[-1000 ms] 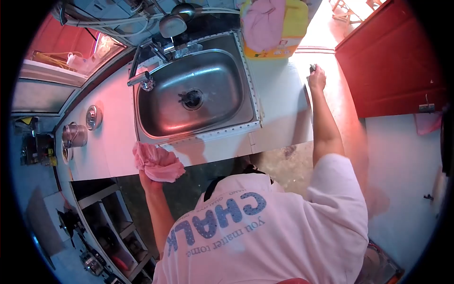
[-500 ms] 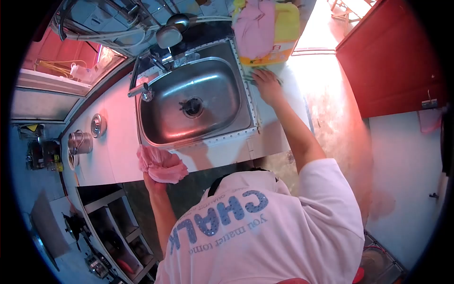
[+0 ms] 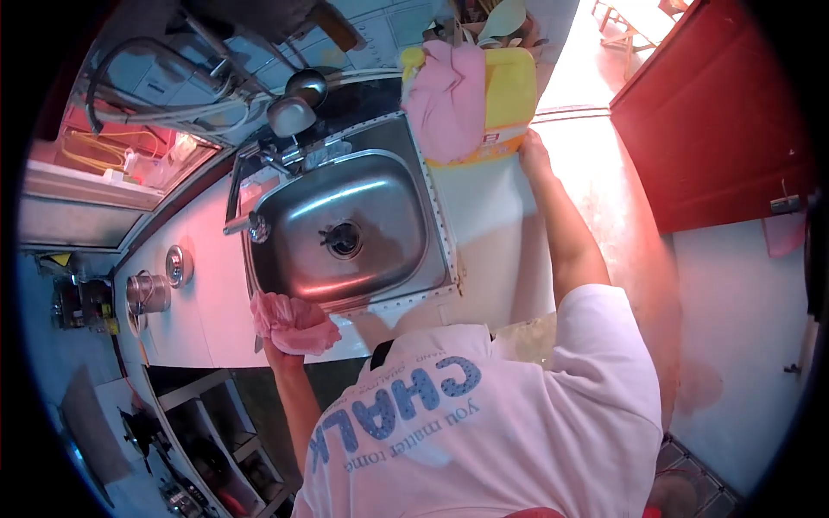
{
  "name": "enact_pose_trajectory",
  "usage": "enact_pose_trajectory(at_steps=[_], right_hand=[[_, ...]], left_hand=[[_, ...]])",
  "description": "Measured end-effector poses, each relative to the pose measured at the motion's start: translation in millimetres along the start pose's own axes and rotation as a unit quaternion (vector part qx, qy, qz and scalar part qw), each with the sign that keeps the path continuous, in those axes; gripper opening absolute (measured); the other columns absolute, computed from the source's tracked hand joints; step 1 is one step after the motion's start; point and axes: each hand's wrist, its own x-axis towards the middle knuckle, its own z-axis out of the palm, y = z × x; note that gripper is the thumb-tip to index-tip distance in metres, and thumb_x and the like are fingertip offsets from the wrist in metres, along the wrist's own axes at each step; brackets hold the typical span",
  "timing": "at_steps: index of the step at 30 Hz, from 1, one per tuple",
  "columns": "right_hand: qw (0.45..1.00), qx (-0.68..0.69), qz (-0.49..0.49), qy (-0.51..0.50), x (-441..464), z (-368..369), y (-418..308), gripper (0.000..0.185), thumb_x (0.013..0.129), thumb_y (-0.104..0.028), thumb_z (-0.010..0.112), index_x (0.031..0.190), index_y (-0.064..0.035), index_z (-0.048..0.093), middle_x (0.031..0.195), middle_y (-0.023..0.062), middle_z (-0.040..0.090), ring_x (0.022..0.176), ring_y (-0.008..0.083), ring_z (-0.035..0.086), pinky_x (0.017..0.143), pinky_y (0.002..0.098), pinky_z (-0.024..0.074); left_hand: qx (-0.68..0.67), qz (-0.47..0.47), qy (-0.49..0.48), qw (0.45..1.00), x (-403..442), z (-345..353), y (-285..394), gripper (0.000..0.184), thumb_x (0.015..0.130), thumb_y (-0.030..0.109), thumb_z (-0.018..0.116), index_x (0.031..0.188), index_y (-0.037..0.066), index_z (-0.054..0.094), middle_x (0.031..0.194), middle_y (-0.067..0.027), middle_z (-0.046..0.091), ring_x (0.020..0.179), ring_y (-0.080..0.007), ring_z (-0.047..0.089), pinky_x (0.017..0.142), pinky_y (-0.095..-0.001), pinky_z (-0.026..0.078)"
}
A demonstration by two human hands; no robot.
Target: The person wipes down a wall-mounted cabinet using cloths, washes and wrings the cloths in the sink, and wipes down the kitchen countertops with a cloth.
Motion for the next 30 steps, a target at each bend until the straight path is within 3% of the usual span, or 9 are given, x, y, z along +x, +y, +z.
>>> enact_pose_trajectory(at_steps=[6, 10, 13, 16, 17, 19, 25, 28, 30], right_hand=[[0.948, 0.302, 0.093, -0.039, 82, 28, 26, 0.039, 0.087, -0.013, 0.048, 0.125, -0.0074, 0.053, 0.13, 0.0131, 0.052, 0.113, 0.0341, 0.052, 0.093, 0.0368, 0.0456], [0.959, 0.262, 0.086, -0.063, 100, 22, 18, 0.04, 0.088, -0.014, 0.047, 0.127, -0.0089, 0.052, 0.13, 0.0126, 0.052, 0.115, 0.0324, 0.052, 0.093, 0.0359, 0.0458], [0.977, 0.185, 0.083, -0.068, 83, 11, 6, 0.041, 0.088, -0.015, 0.046, 0.128, -0.0101, 0.051, 0.13, 0.0123, 0.052, 0.116, 0.0312, 0.051, 0.093, 0.0351, 0.046], [0.996, 0.025, 0.048, -0.071, 29, -14, -5, 0.041, 0.089, -0.016, 0.046, 0.13, -0.0113, 0.051, 0.131, 0.012, 0.051, 0.118, 0.0299, 0.051, 0.093, 0.0344, 0.0461], [0.992, -0.075, -0.092, -0.048, 9, -15, 4, 0.046, 0.085, -0.01, 0.047, 0.131, -0.0143, 0.051, 0.136, 0.0062, 0.048, 0.126, 0.0238, 0.045, 0.096, 0.0323, 0.0455], [0.981, -0.13, -0.14, -0.045, -35, -26, 2, 0.049, 0.082, -0.007, 0.048, 0.13, -0.016, 0.052, 0.139, 0.0026, 0.046, 0.128, 0.022, 0.042, 0.098, 0.0329, 0.0438], [0.962, -0.179, -0.201, -0.035, -160, -40, -12, 0.052, 0.077, -0.006, 0.053, 0.128, -0.0171, 0.054, 0.141, -0.0008, 0.045, 0.127, 0.0208, 0.044, 0.101, 0.0362, 0.0402], [0.969, -0.155, -0.191, -0.015, -216, -51, -43, 0.052, 0.075, -0.006, 0.056, 0.126, -0.0166, 0.055, 0.138, -0.0013, 0.048, 0.124, 0.0211, 0.047, 0.098, 0.0367, 0.0409], [0.974, -0.137, -0.182, -0.009, -247, -55, -57, 0.05, 0.075, -0.005, 0.057, 0.124, -0.0163, 0.056, 0.137, -0.0013, 0.049, 0.123, 0.0216, 0.047, 0.097, 0.0367, 0.0412]], left_hand=[[0.026, -0.006, 0.191, 0.981, 21, 31, -11, 0.026, 0.096, 0.031, 0.049, 0.08, 0.011, 0.044, 0.076, -0.0035, 0.041, 0.07, -0.0174, 0.04, 0.065, -0.0304, 0.038], [0.045, -0.012, 0.193, 0.98, 33, 47, -15, 0.022, 0.096, 0.032, 0.048, 0.088, 0.011, 0.05, 0.085, -0.0038, 0.048, 0.08, -0.0191, 0.046, 0.075, -0.0328, 0.043], [0.008, -0.087, -0.042, 0.995, 43, 14, -6, 0.024, 0.096, 0.032, 0.049, 0.105, 0.011, 0.056, 0.098, -0.0034, 0.055, 0.095, -0.0207, 0.052, 0.09, -0.0359, 0.045], [0.003, -0.12, -0.068, 0.99, 39, 28, -8, 0.023, 0.096, 0.032, 0.05, 0.104, 0.012, 0.056, 0.099, -0.0036, 0.056, 0.097, -0.0201, 0.053, 0.09, -0.036, 0.045], [0.061, -0.049, 0.148, 0.986, 30, 58, -15, 0.019, 0.096, 0.031, 0.051, 0.091, 0.013, 0.053, 0.087, -0.0022, 0.051, 0.084, -0.0165, 0.05, 0.077, -0.0325, 0.045], [0.102, -0.032, 0.162, 0.981, 25, 70, -18, 0.021, 0.097, 0.032, 0.05, 0.087, 0.013, 0.051, 0.081, -0.0006, 0.049, 0.078, -0.0147, 0.049, 0.073, -0.031, 0.044], [0.09, -0.023, 0.192, 0.977, 0, 79, -15, 0.019, 0.097, 0.032, 0.051, 0.09, 0.016, 0.056, 0.08, 0.0018, 0.051, 0.077, -0.0148, 0.052, 0.077, -0.0299, 0.048], [0.017, -0.059, -0.035, 0.998, 7, -14, 0, 0.035, 0.093, 0.037, 0.053, 0.12, 0.013, 0.056, 0.113, -0.0054, 0.06, 0.106, -0.0233, 0.058, 0.094, -0.0417, 0.049], [0.023, -0.059, 0.005, 0.998, 3, -9, 0, 0.034, 0.093, 0.036, 0.054, 0.119, 0.013, 0.055, 0.111, -0.005, 0.06, 0.104, -0.0227, 0.058, 0.093, -0.0408, 0.049]])
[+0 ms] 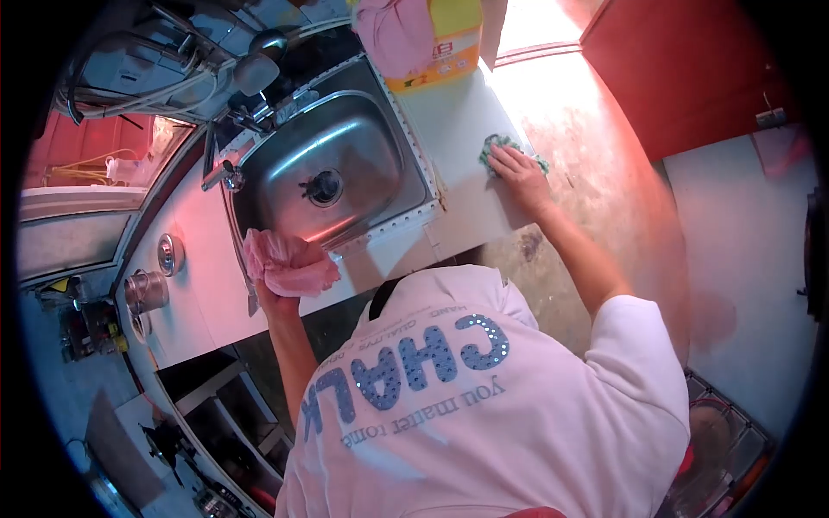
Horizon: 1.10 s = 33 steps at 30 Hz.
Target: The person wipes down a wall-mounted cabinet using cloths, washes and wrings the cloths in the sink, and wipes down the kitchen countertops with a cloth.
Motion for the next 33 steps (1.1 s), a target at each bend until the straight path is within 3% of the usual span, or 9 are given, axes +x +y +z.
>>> enact_pose_trajectory(at_steps=[8, 12, 17, 18, 21, 25, 28, 29, 33], right_hand=[[0.995, 0.046, 0.052, 0.067, -61, 8, -84, 0.043, 0.076, -0.003, 0.054, 0.118, -0.0133, 0.06, 0.129, 0.0029, 0.056, 0.116, 0.0257, 0.052, 0.095, 0.0382, 0.0416], [0.995, 0.076, -0.063, 0.031, -72, 18, -91, 0.042, 0.077, -0.002, 0.053, 0.117, -0.0119, 0.061, 0.125, 0.0066, 0.058, 0.116, 0.0267, 0.053, 0.097, 0.0379, 0.0422], [0.968, -0.143, 0.184, 0.097, -81, 15, -7, 0.036, 0.086, -0.009, 0.052, 0.121, -0.0124, 0.06, 0.128, 0.008, 0.056, 0.116, 0.0276, 0.053, 0.095, 0.0379, 0.0433], [0.956, -0.165, 0.217, 0.112, -77, 22, -15, 0.037, 0.084, -0.011, 0.054, 0.121, -0.0144, 0.06, 0.129, 0.0063, 0.056, 0.117, 0.0269, 0.051, 0.095, 0.0375, 0.0424], [0.963, -0.12, 0.193, 0.148, -63, 55, -79, 0.034, 0.085, -0.008, 0.051, 0.118, -0.0091, 0.061, 0.128, 0.0121, 0.056, 0.116, 0.0289, 0.052, 0.099, 0.0404, 0.0398], [0.986, -0.044, 0.094, 0.129, -59, 92, -224, 0.036, 0.084, -0.007, 0.049, 0.118, -0.0108, 0.06, 0.128, 0.0096, 0.055, 0.118, 0.0295, 0.05, 0.099, 0.0422, 0.0383], [0.994, 0.011, 0.037, 0.098, -60, 114, -319, 0.037, 0.083, -0.007, 0.049, 0.118, -0.0116, 0.06, 0.128, 0.0069, 0.055, 0.118, 0.0289, 0.05, 0.099, 0.0428, 0.0374], [0.996, 0.028, 0.016, 0.083, -61, 123, -347, 0.038, 0.081, -0.006, 0.05, 0.118, -0.0116, 0.059, 0.129, 0.006, 0.055, 0.118, 0.0284, 0.049, 0.099, 0.0424, 0.037], [0.979, 0.113, -0.108, 0.133, -63, 200, -448, 0.042, 0.078, -0.004, 0.052, 0.119, -0.0122, 0.059, 0.127, 0.0048, 0.056, 0.116, 0.0273, 0.051, 0.098, 0.0409, 0.0377]], left_hand=[[0.026, 0.01, 0.023, 0.999, -40, 23, -3, 0.02, 0.095, 0.027, 0.053, 0.108, 0.013, 0.057, 0.1, -0.0018, 0.06, 0.098, -0.0186, 0.057, 0.089, -0.0355, 0.049], [-0.07, -0.057, -0.139, 0.986, -51, -50, 16, 0.034, 0.096, 0.035, 0.048, 0.121, 0.013, 0.054, 0.115, -0.0058, 0.059, 0.107, -0.0247, 0.056, 0.099, -0.0434, 0.044], [-0.085, 0.019, 0.129, 0.988, -138, -87, 57, 0.033, 0.096, 0.035, 0.045, 0.117, 0.013, 0.056, 0.113, -0.0056, 0.06, 0.109, -0.0258, 0.054, 0.099, -0.0438, 0.044], [-0.101, 0.032, 0.156, 0.982, -154, -84, 64, 0.022, 0.096, 0.033, 0.043, 0.1, 0.013, 0.05, 0.097, -0.0046, 0.051, 0.094, -0.0235, 0.046, 0.086, -0.0406, 0.039], [-0.176, 0.034, 0.168, 0.969, -200, -86, 83, 0.036, 0.095, 0.029, 0.041, 0.063, 0.014, 0.032, 0.063, -0.0036, 0.032, 0.063, -0.018, 0.028, 0.06, -0.0322, 0.025], [-0.187, 0.087, 0.266, 0.942, -265, -167, 88, 0.022, 0.097, 0.031, 0.042, 0.083, 0.016, 0.05, 0.079, -0.0018, 0.047, 0.074, -0.02, 0.044, 0.071, -0.036, 0.042], [-0.159, 0.105, 0.185, 0.964, -316, -230, 104, 0.02, 0.096, 0.034, 0.046, 0.101, 0.017, 0.055, 0.095, -0.0002, 0.054, 0.09, -0.0218, 0.053, 0.083, -0.0383, 0.047], [-0.16, 0.125, 0.311, 0.928, -333, -232, 107, 0.023, 0.095, 0.036, 0.05, 0.105, 0.017, 0.056, 0.099, 0.0002, 0.056, 0.097, -0.0214, 0.055, 0.087, -0.0387, 0.048], [-0.167, 0.228, 0.28, 0.918, -398, -308, 74, 0.021, 0.095, 0.035, 0.051, 0.104, 0.017, 0.055, 0.098, -0.0001, 0.055, 0.095, -0.0196, 0.055, 0.083, -0.0364, 0.049]])
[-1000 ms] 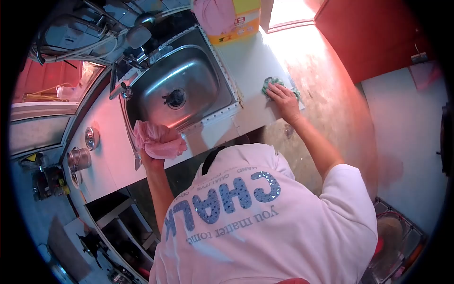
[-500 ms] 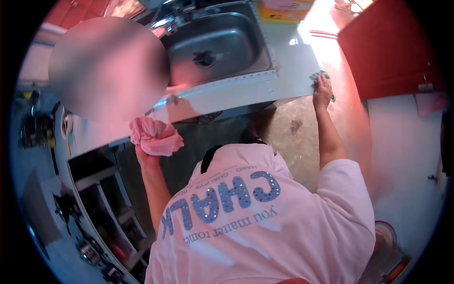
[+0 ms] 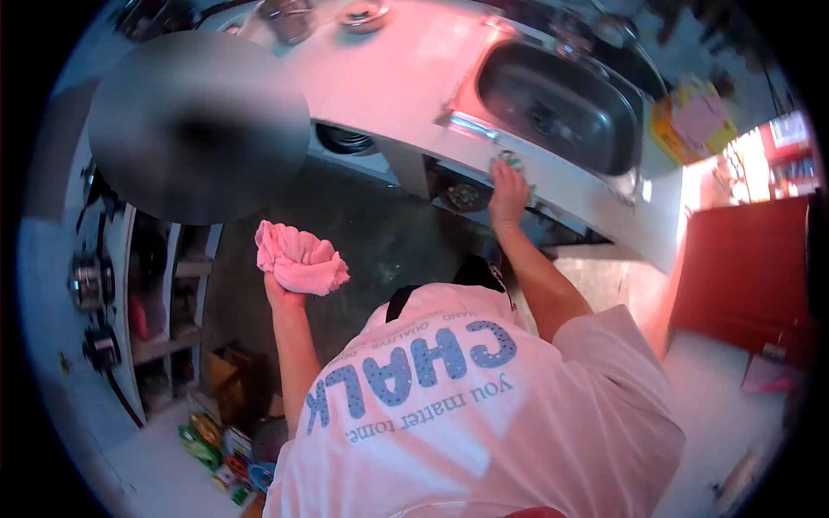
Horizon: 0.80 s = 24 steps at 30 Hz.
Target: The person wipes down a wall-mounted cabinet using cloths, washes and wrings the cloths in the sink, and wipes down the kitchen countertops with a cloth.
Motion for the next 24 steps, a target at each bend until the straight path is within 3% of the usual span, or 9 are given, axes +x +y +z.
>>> enact_pose_trajectory(at_steps=[2, 5, 6, 11, 13, 14, 17, 20, 24], right_hand=[[0.998, 0.055, -0.032, -0.012, 11, 38, -64, 0.038, 0.079, -0.006, 0.053, 0.115, -0.0124, 0.061, 0.124, 0.0046, 0.058, 0.115, 0.0272, 0.051, 0.098, 0.0425, 0.0368], [0.987, 0.147, -0.06, 0.002, 47, 138, -115, 0.032, 0.082, -0.006, 0.051, 0.108, -0.014, 0.067, 0.117, 0.0071, 0.063, 0.106, 0.0284, 0.056, 0.092, 0.0404, 0.0418], [0.97, 0.21, 0.017, -0.122, 67, 113, -148, 0.029, 0.084, -0.006, 0.049, 0.105, -0.0131, 0.067, 0.112, 0.0076, 0.064, 0.099, 0.0282, 0.057, 0.088, 0.0403, 0.044], [0.618, 0.722, 0.204, -0.235, 158, 167, -143, 0.044, 0.084, -0.012, 0.048, 0.126, -0.001, 0.052, 0.106, 0.0186, 0.063, 0.093, 0.0275, 0.062, 0.083, 0.0392, 0.0485], [0.921, 0.322, 0.212, -0.058, 171, 151, -147, 0.044, 0.085, -0.018, 0.049, 0.126, -0.0037, 0.052, 0.118, 0.0232, 0.058, 0.109, 0.0335, 0.056, 0.092, 0.0458, 0.0433], [0.955, 0.258, 0.139, -0.034, 166, 151, -157, 0.043, 0.086, -0.021, 0.05, 0.126, -0.0062, 0.053, 0.123, 0.0225, 0.055, 0.114, 0.0338, 0.052, 0.096, 0.0477, 0.0387], [0.995, 0.079, -0.06, -0.017, 154, 176, -151, 0.043, 0.088, -0.029, 0.051, 0.127, -0.0125, 0.052, 0.136, 0.0179, 0.045, 0.128, 0.0321, 0.04, 0.107, 0.05, 0.0267], [0.976, 0.008, -0.216, -0.037, 153, 195, -150, 0.044, 0.089, -0.028, 0.047, 0.131, -0.0149, 0.048, 0.146, 0.0064, 0.037, 0.135, 0.0245, 0.033, 0.113, 0.0448, 0.02], [0.994, -0.036, -0.099, -0.014, 236, 207, -71, 0.042, 0.09, -0.019, 0.039, 0.129, -0.0084, 0.049, 0.141, 0.0072, 0.041, 0.13, 0.0226, 0.037, 0.105, 0.0385, 0.03]], left_hand=[[-0.008, 0.051, 0.038, 0.998, -8, -31, 15, 0.017, 0.095, 0.034, 0.051, 0.095, 0.017, 0.055, 0.091, -0.0002, 0.054, 0.087, -0.0174, 0.054, 0.074, -0.0334, 0.049], [-0.01, 0.116, -0.28, 0.953, 29, -127, 11, 0.024, 0.097, 0.032, 0.049, 0.079, 0.015, 0.052, 0.073, 0.0, 0.05, 0.067, -0.0129, 0.051, 0.06, -0.0274, 0.045], [-0.052, 0.127, -0.159, 0.978, 12, -122, 10, 0.035, 0.097, 0.029, 0.049, 0.067, 0.016, 0.038, 0.062, 0.0011, 0.035, 0.056, -0.0108, 0.037, 0.05, -0.026, 0.033], [-0.058, 0.187, -0.241, 0.95, 9, -199, -2, 0.026, 0.096, 0.036, 0.049, 0.077, 0.018, 0.048, 0.076, 0.0027, 0.047, 0.075, -0.0132, 0.049, 0.068, -0.0296, 0.043], [-0.067, 0.208, -0.227, 0.949, 19, -242, 3, 0.021, 0.095, 0.037, 0.05, 0.095, 0.017, 0.052, 0.09, 0.0019, 0.052, 0.089, -0.0164, 0.052, 0.08, -0.033, 0.046], [-0.05, 0.215, -0.2, 0.955, 31, -273, 7, 0.025, 0.095, 0.038, 0.05, 0.105, 0.016, 0.054, 0.099, 0.0013, 0.055, 0.098, -0.0185, 0.053, 0.088, -0.0353, 0.046], [-0.102, 0.21, 0.009, 0.972, 33, -228, 8, 0.025, 0.094, 0.038, 0.052, 0.107, 0.016, 0.055, 0.1, 0.0006, 0.056, 0.098, -0.0188, 0.054, 0.089, -0.0365, 0.047], [-0.089, 0.217, -0.085, 0.968, 65, -236, 27, 0.028, 0.092, 0.038, 0.057, 0.108, 0.016, 0.056, 0.104, 0.0007, 0.057, 0.102, -0.0185, 0.054, 0.09, -0.0365, 0.047], [-0.056, 0.202, -0.005, 0.978, 105, -183, 73, 0.028, 0.092, 0.038, 0.058, 0.107, 0.016, 0.056, 0.104, 0.0008, 0.057, 0.101, -0.0179, 0.055, 0.089, -0.0355, 0.048]])
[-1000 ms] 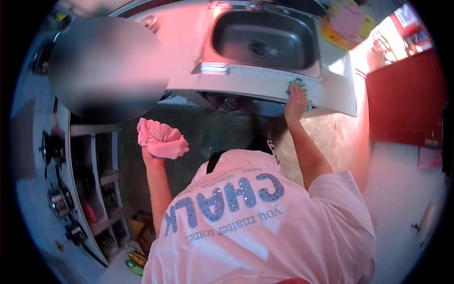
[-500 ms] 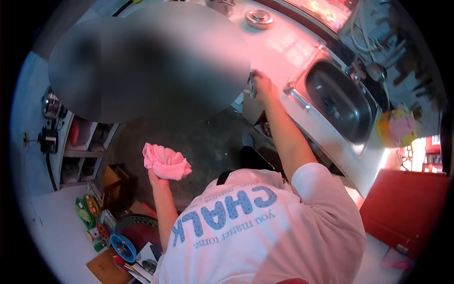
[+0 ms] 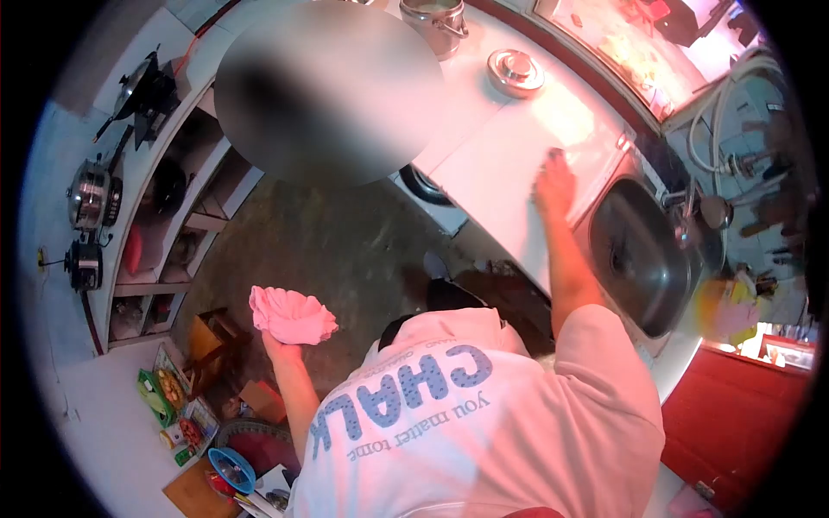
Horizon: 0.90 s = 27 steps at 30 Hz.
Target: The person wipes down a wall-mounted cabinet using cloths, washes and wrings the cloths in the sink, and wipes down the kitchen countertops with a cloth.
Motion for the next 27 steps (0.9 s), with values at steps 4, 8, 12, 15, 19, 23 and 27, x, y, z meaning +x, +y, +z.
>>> enact_pose_trajectory(at_steps=[4, 8, 12, 15, 19, 23, 27], right_hand=[[0.989, -0.029, 0.147, -0.011, 62, 25, 47, 0.04, 0.088, -0.025, 0.046, 0.123, -0.0061, 0.05, 0.13, 0.0096, 0.046, 0.122, 0.0272, 0.043, 0.098, 0.0474, 0.0348], [0.993, 0.071, 0.092, 0.025, 112, 123, -23, 0.04, 0.088, -0.024, 0.048, 0.122, -0.0033, 0.05, 0.112, 0.0141, 0.06, 0.11, 0.0294, 0.054, 0.095, 0.0458, 0.04], [0.967, 0.163, -0.17, -0.092, 93, 47, -197, 0.042, 0.087, -0.023, 0.05, 0.123, -0.0033, 0.053, 0.132, 0.0163, 0.051, 0.124, 0.0311, 0.047, 0.107, 0.045, 0.0313], [0.927, 0.225, -0.293, -0.064, 90, 29, -191, 0.044, 0.083, -0.018, 0.052, 0.125, -0.0047, 0.051, 0.126, 0.0155, 0.053, 0.118, 0.0323, 0.049, 0.101, 0.0442, 0.0363], [0.981, 0.122, -0.146, -0.022, 82, 38, -76, 0.054, 0.081, -0.013, 0.054, 0.134, -0.0073, 0.045, 0.138, 0.0129, 0.045, 0.126, 0.0305, 0.043, 0.104, 0.0432, 0.032], [0.998, -0.025, 0.064, -0.004, 83, 39, -16, 0.052, 0.082, -0.018, 0.058, 0.132, -0.0079, 0.048, 0.145, 0.0127, 0.038, 0.133, 0.0305, 0.036, 0.109, 0.0428, 0.027], [0.999, 0.003, -0.054, 0.003, 96, 76, -110, 0.052, 0.077, -0.026, 0.065, 0.124, -0.0079, 0.054, 0.14, 0.0163, 0.043, 0.129, 0.0315, 0.039, 0.107, 0.0446, 0.0308]], left_hand=[[0.012, -0.014, -0.103, 0.995, 60, 48, -1, 0.024, 0.093, 0.038, 0.056, 0.103, 0.016, 0.057, 0.1, 0.0017, 0.056, 0.097, -0.0168, 0.055, 0.086, -0.0342, 0.048], [0.033, -0.042, -0.125, 0.991, 111, 107, -4, 0.025, 0.094, 0.039, 0.053, 0.083, 0.017, 0.052, 0.08, 0.0032, 0.051, 0.077, -0.0141, 0.052, 0.07, -0.0314, 0.046], [0.045, -0.055, 0.046, 0.996, 137, 209, -17, 0.036, 0.096, 0.039, 0.05, 0.07, 0.017, 0.04, 0.067, 0.0036, 0.038, 0.063, -0.0116, 0.042, 0.057, -0.0286, 0.037], [0.026, -0.045, 0.004, 0.999, 159, 208, -16, 0.028, 0.096, 0.034, 0.05, 0.076, 0.016, 0.045, 0.076, 0.003, 0.043, 0.072, -0.0123, 0.046, 0.066, -0.0282, 0.042], [0.009, -0.081, -0.035, 0.996, 190, 186, 1, 0.024, 0.096, 0.038, 0.049, 0.099, 0.014, 0.052, 0.098, 0.0018, 0.05, 0.094, -0.016, 0.05, 0.086, -0.0304, 0.043], [-0.029, -0.102, -0.208, 0.972, 215, 161, 8, 0.031, 0.095, 0.043, 0.047, 0.1, 0.014, 0.055, 0.098, 0.0016, 0.053, 0.098, -0.016, 0.052, 0.088, -0.031, 0.044], [-0.012, -0.075, -0.09, 0.993, 218, 146, 20, 0.031, 0.094, 0.045, 0.049, 0.089, 0.015, 0.053, 0.087, 0.0016, 0.049, 0.088, -0.0152, 0.05, 0.079, -0.0303, 0.043]])
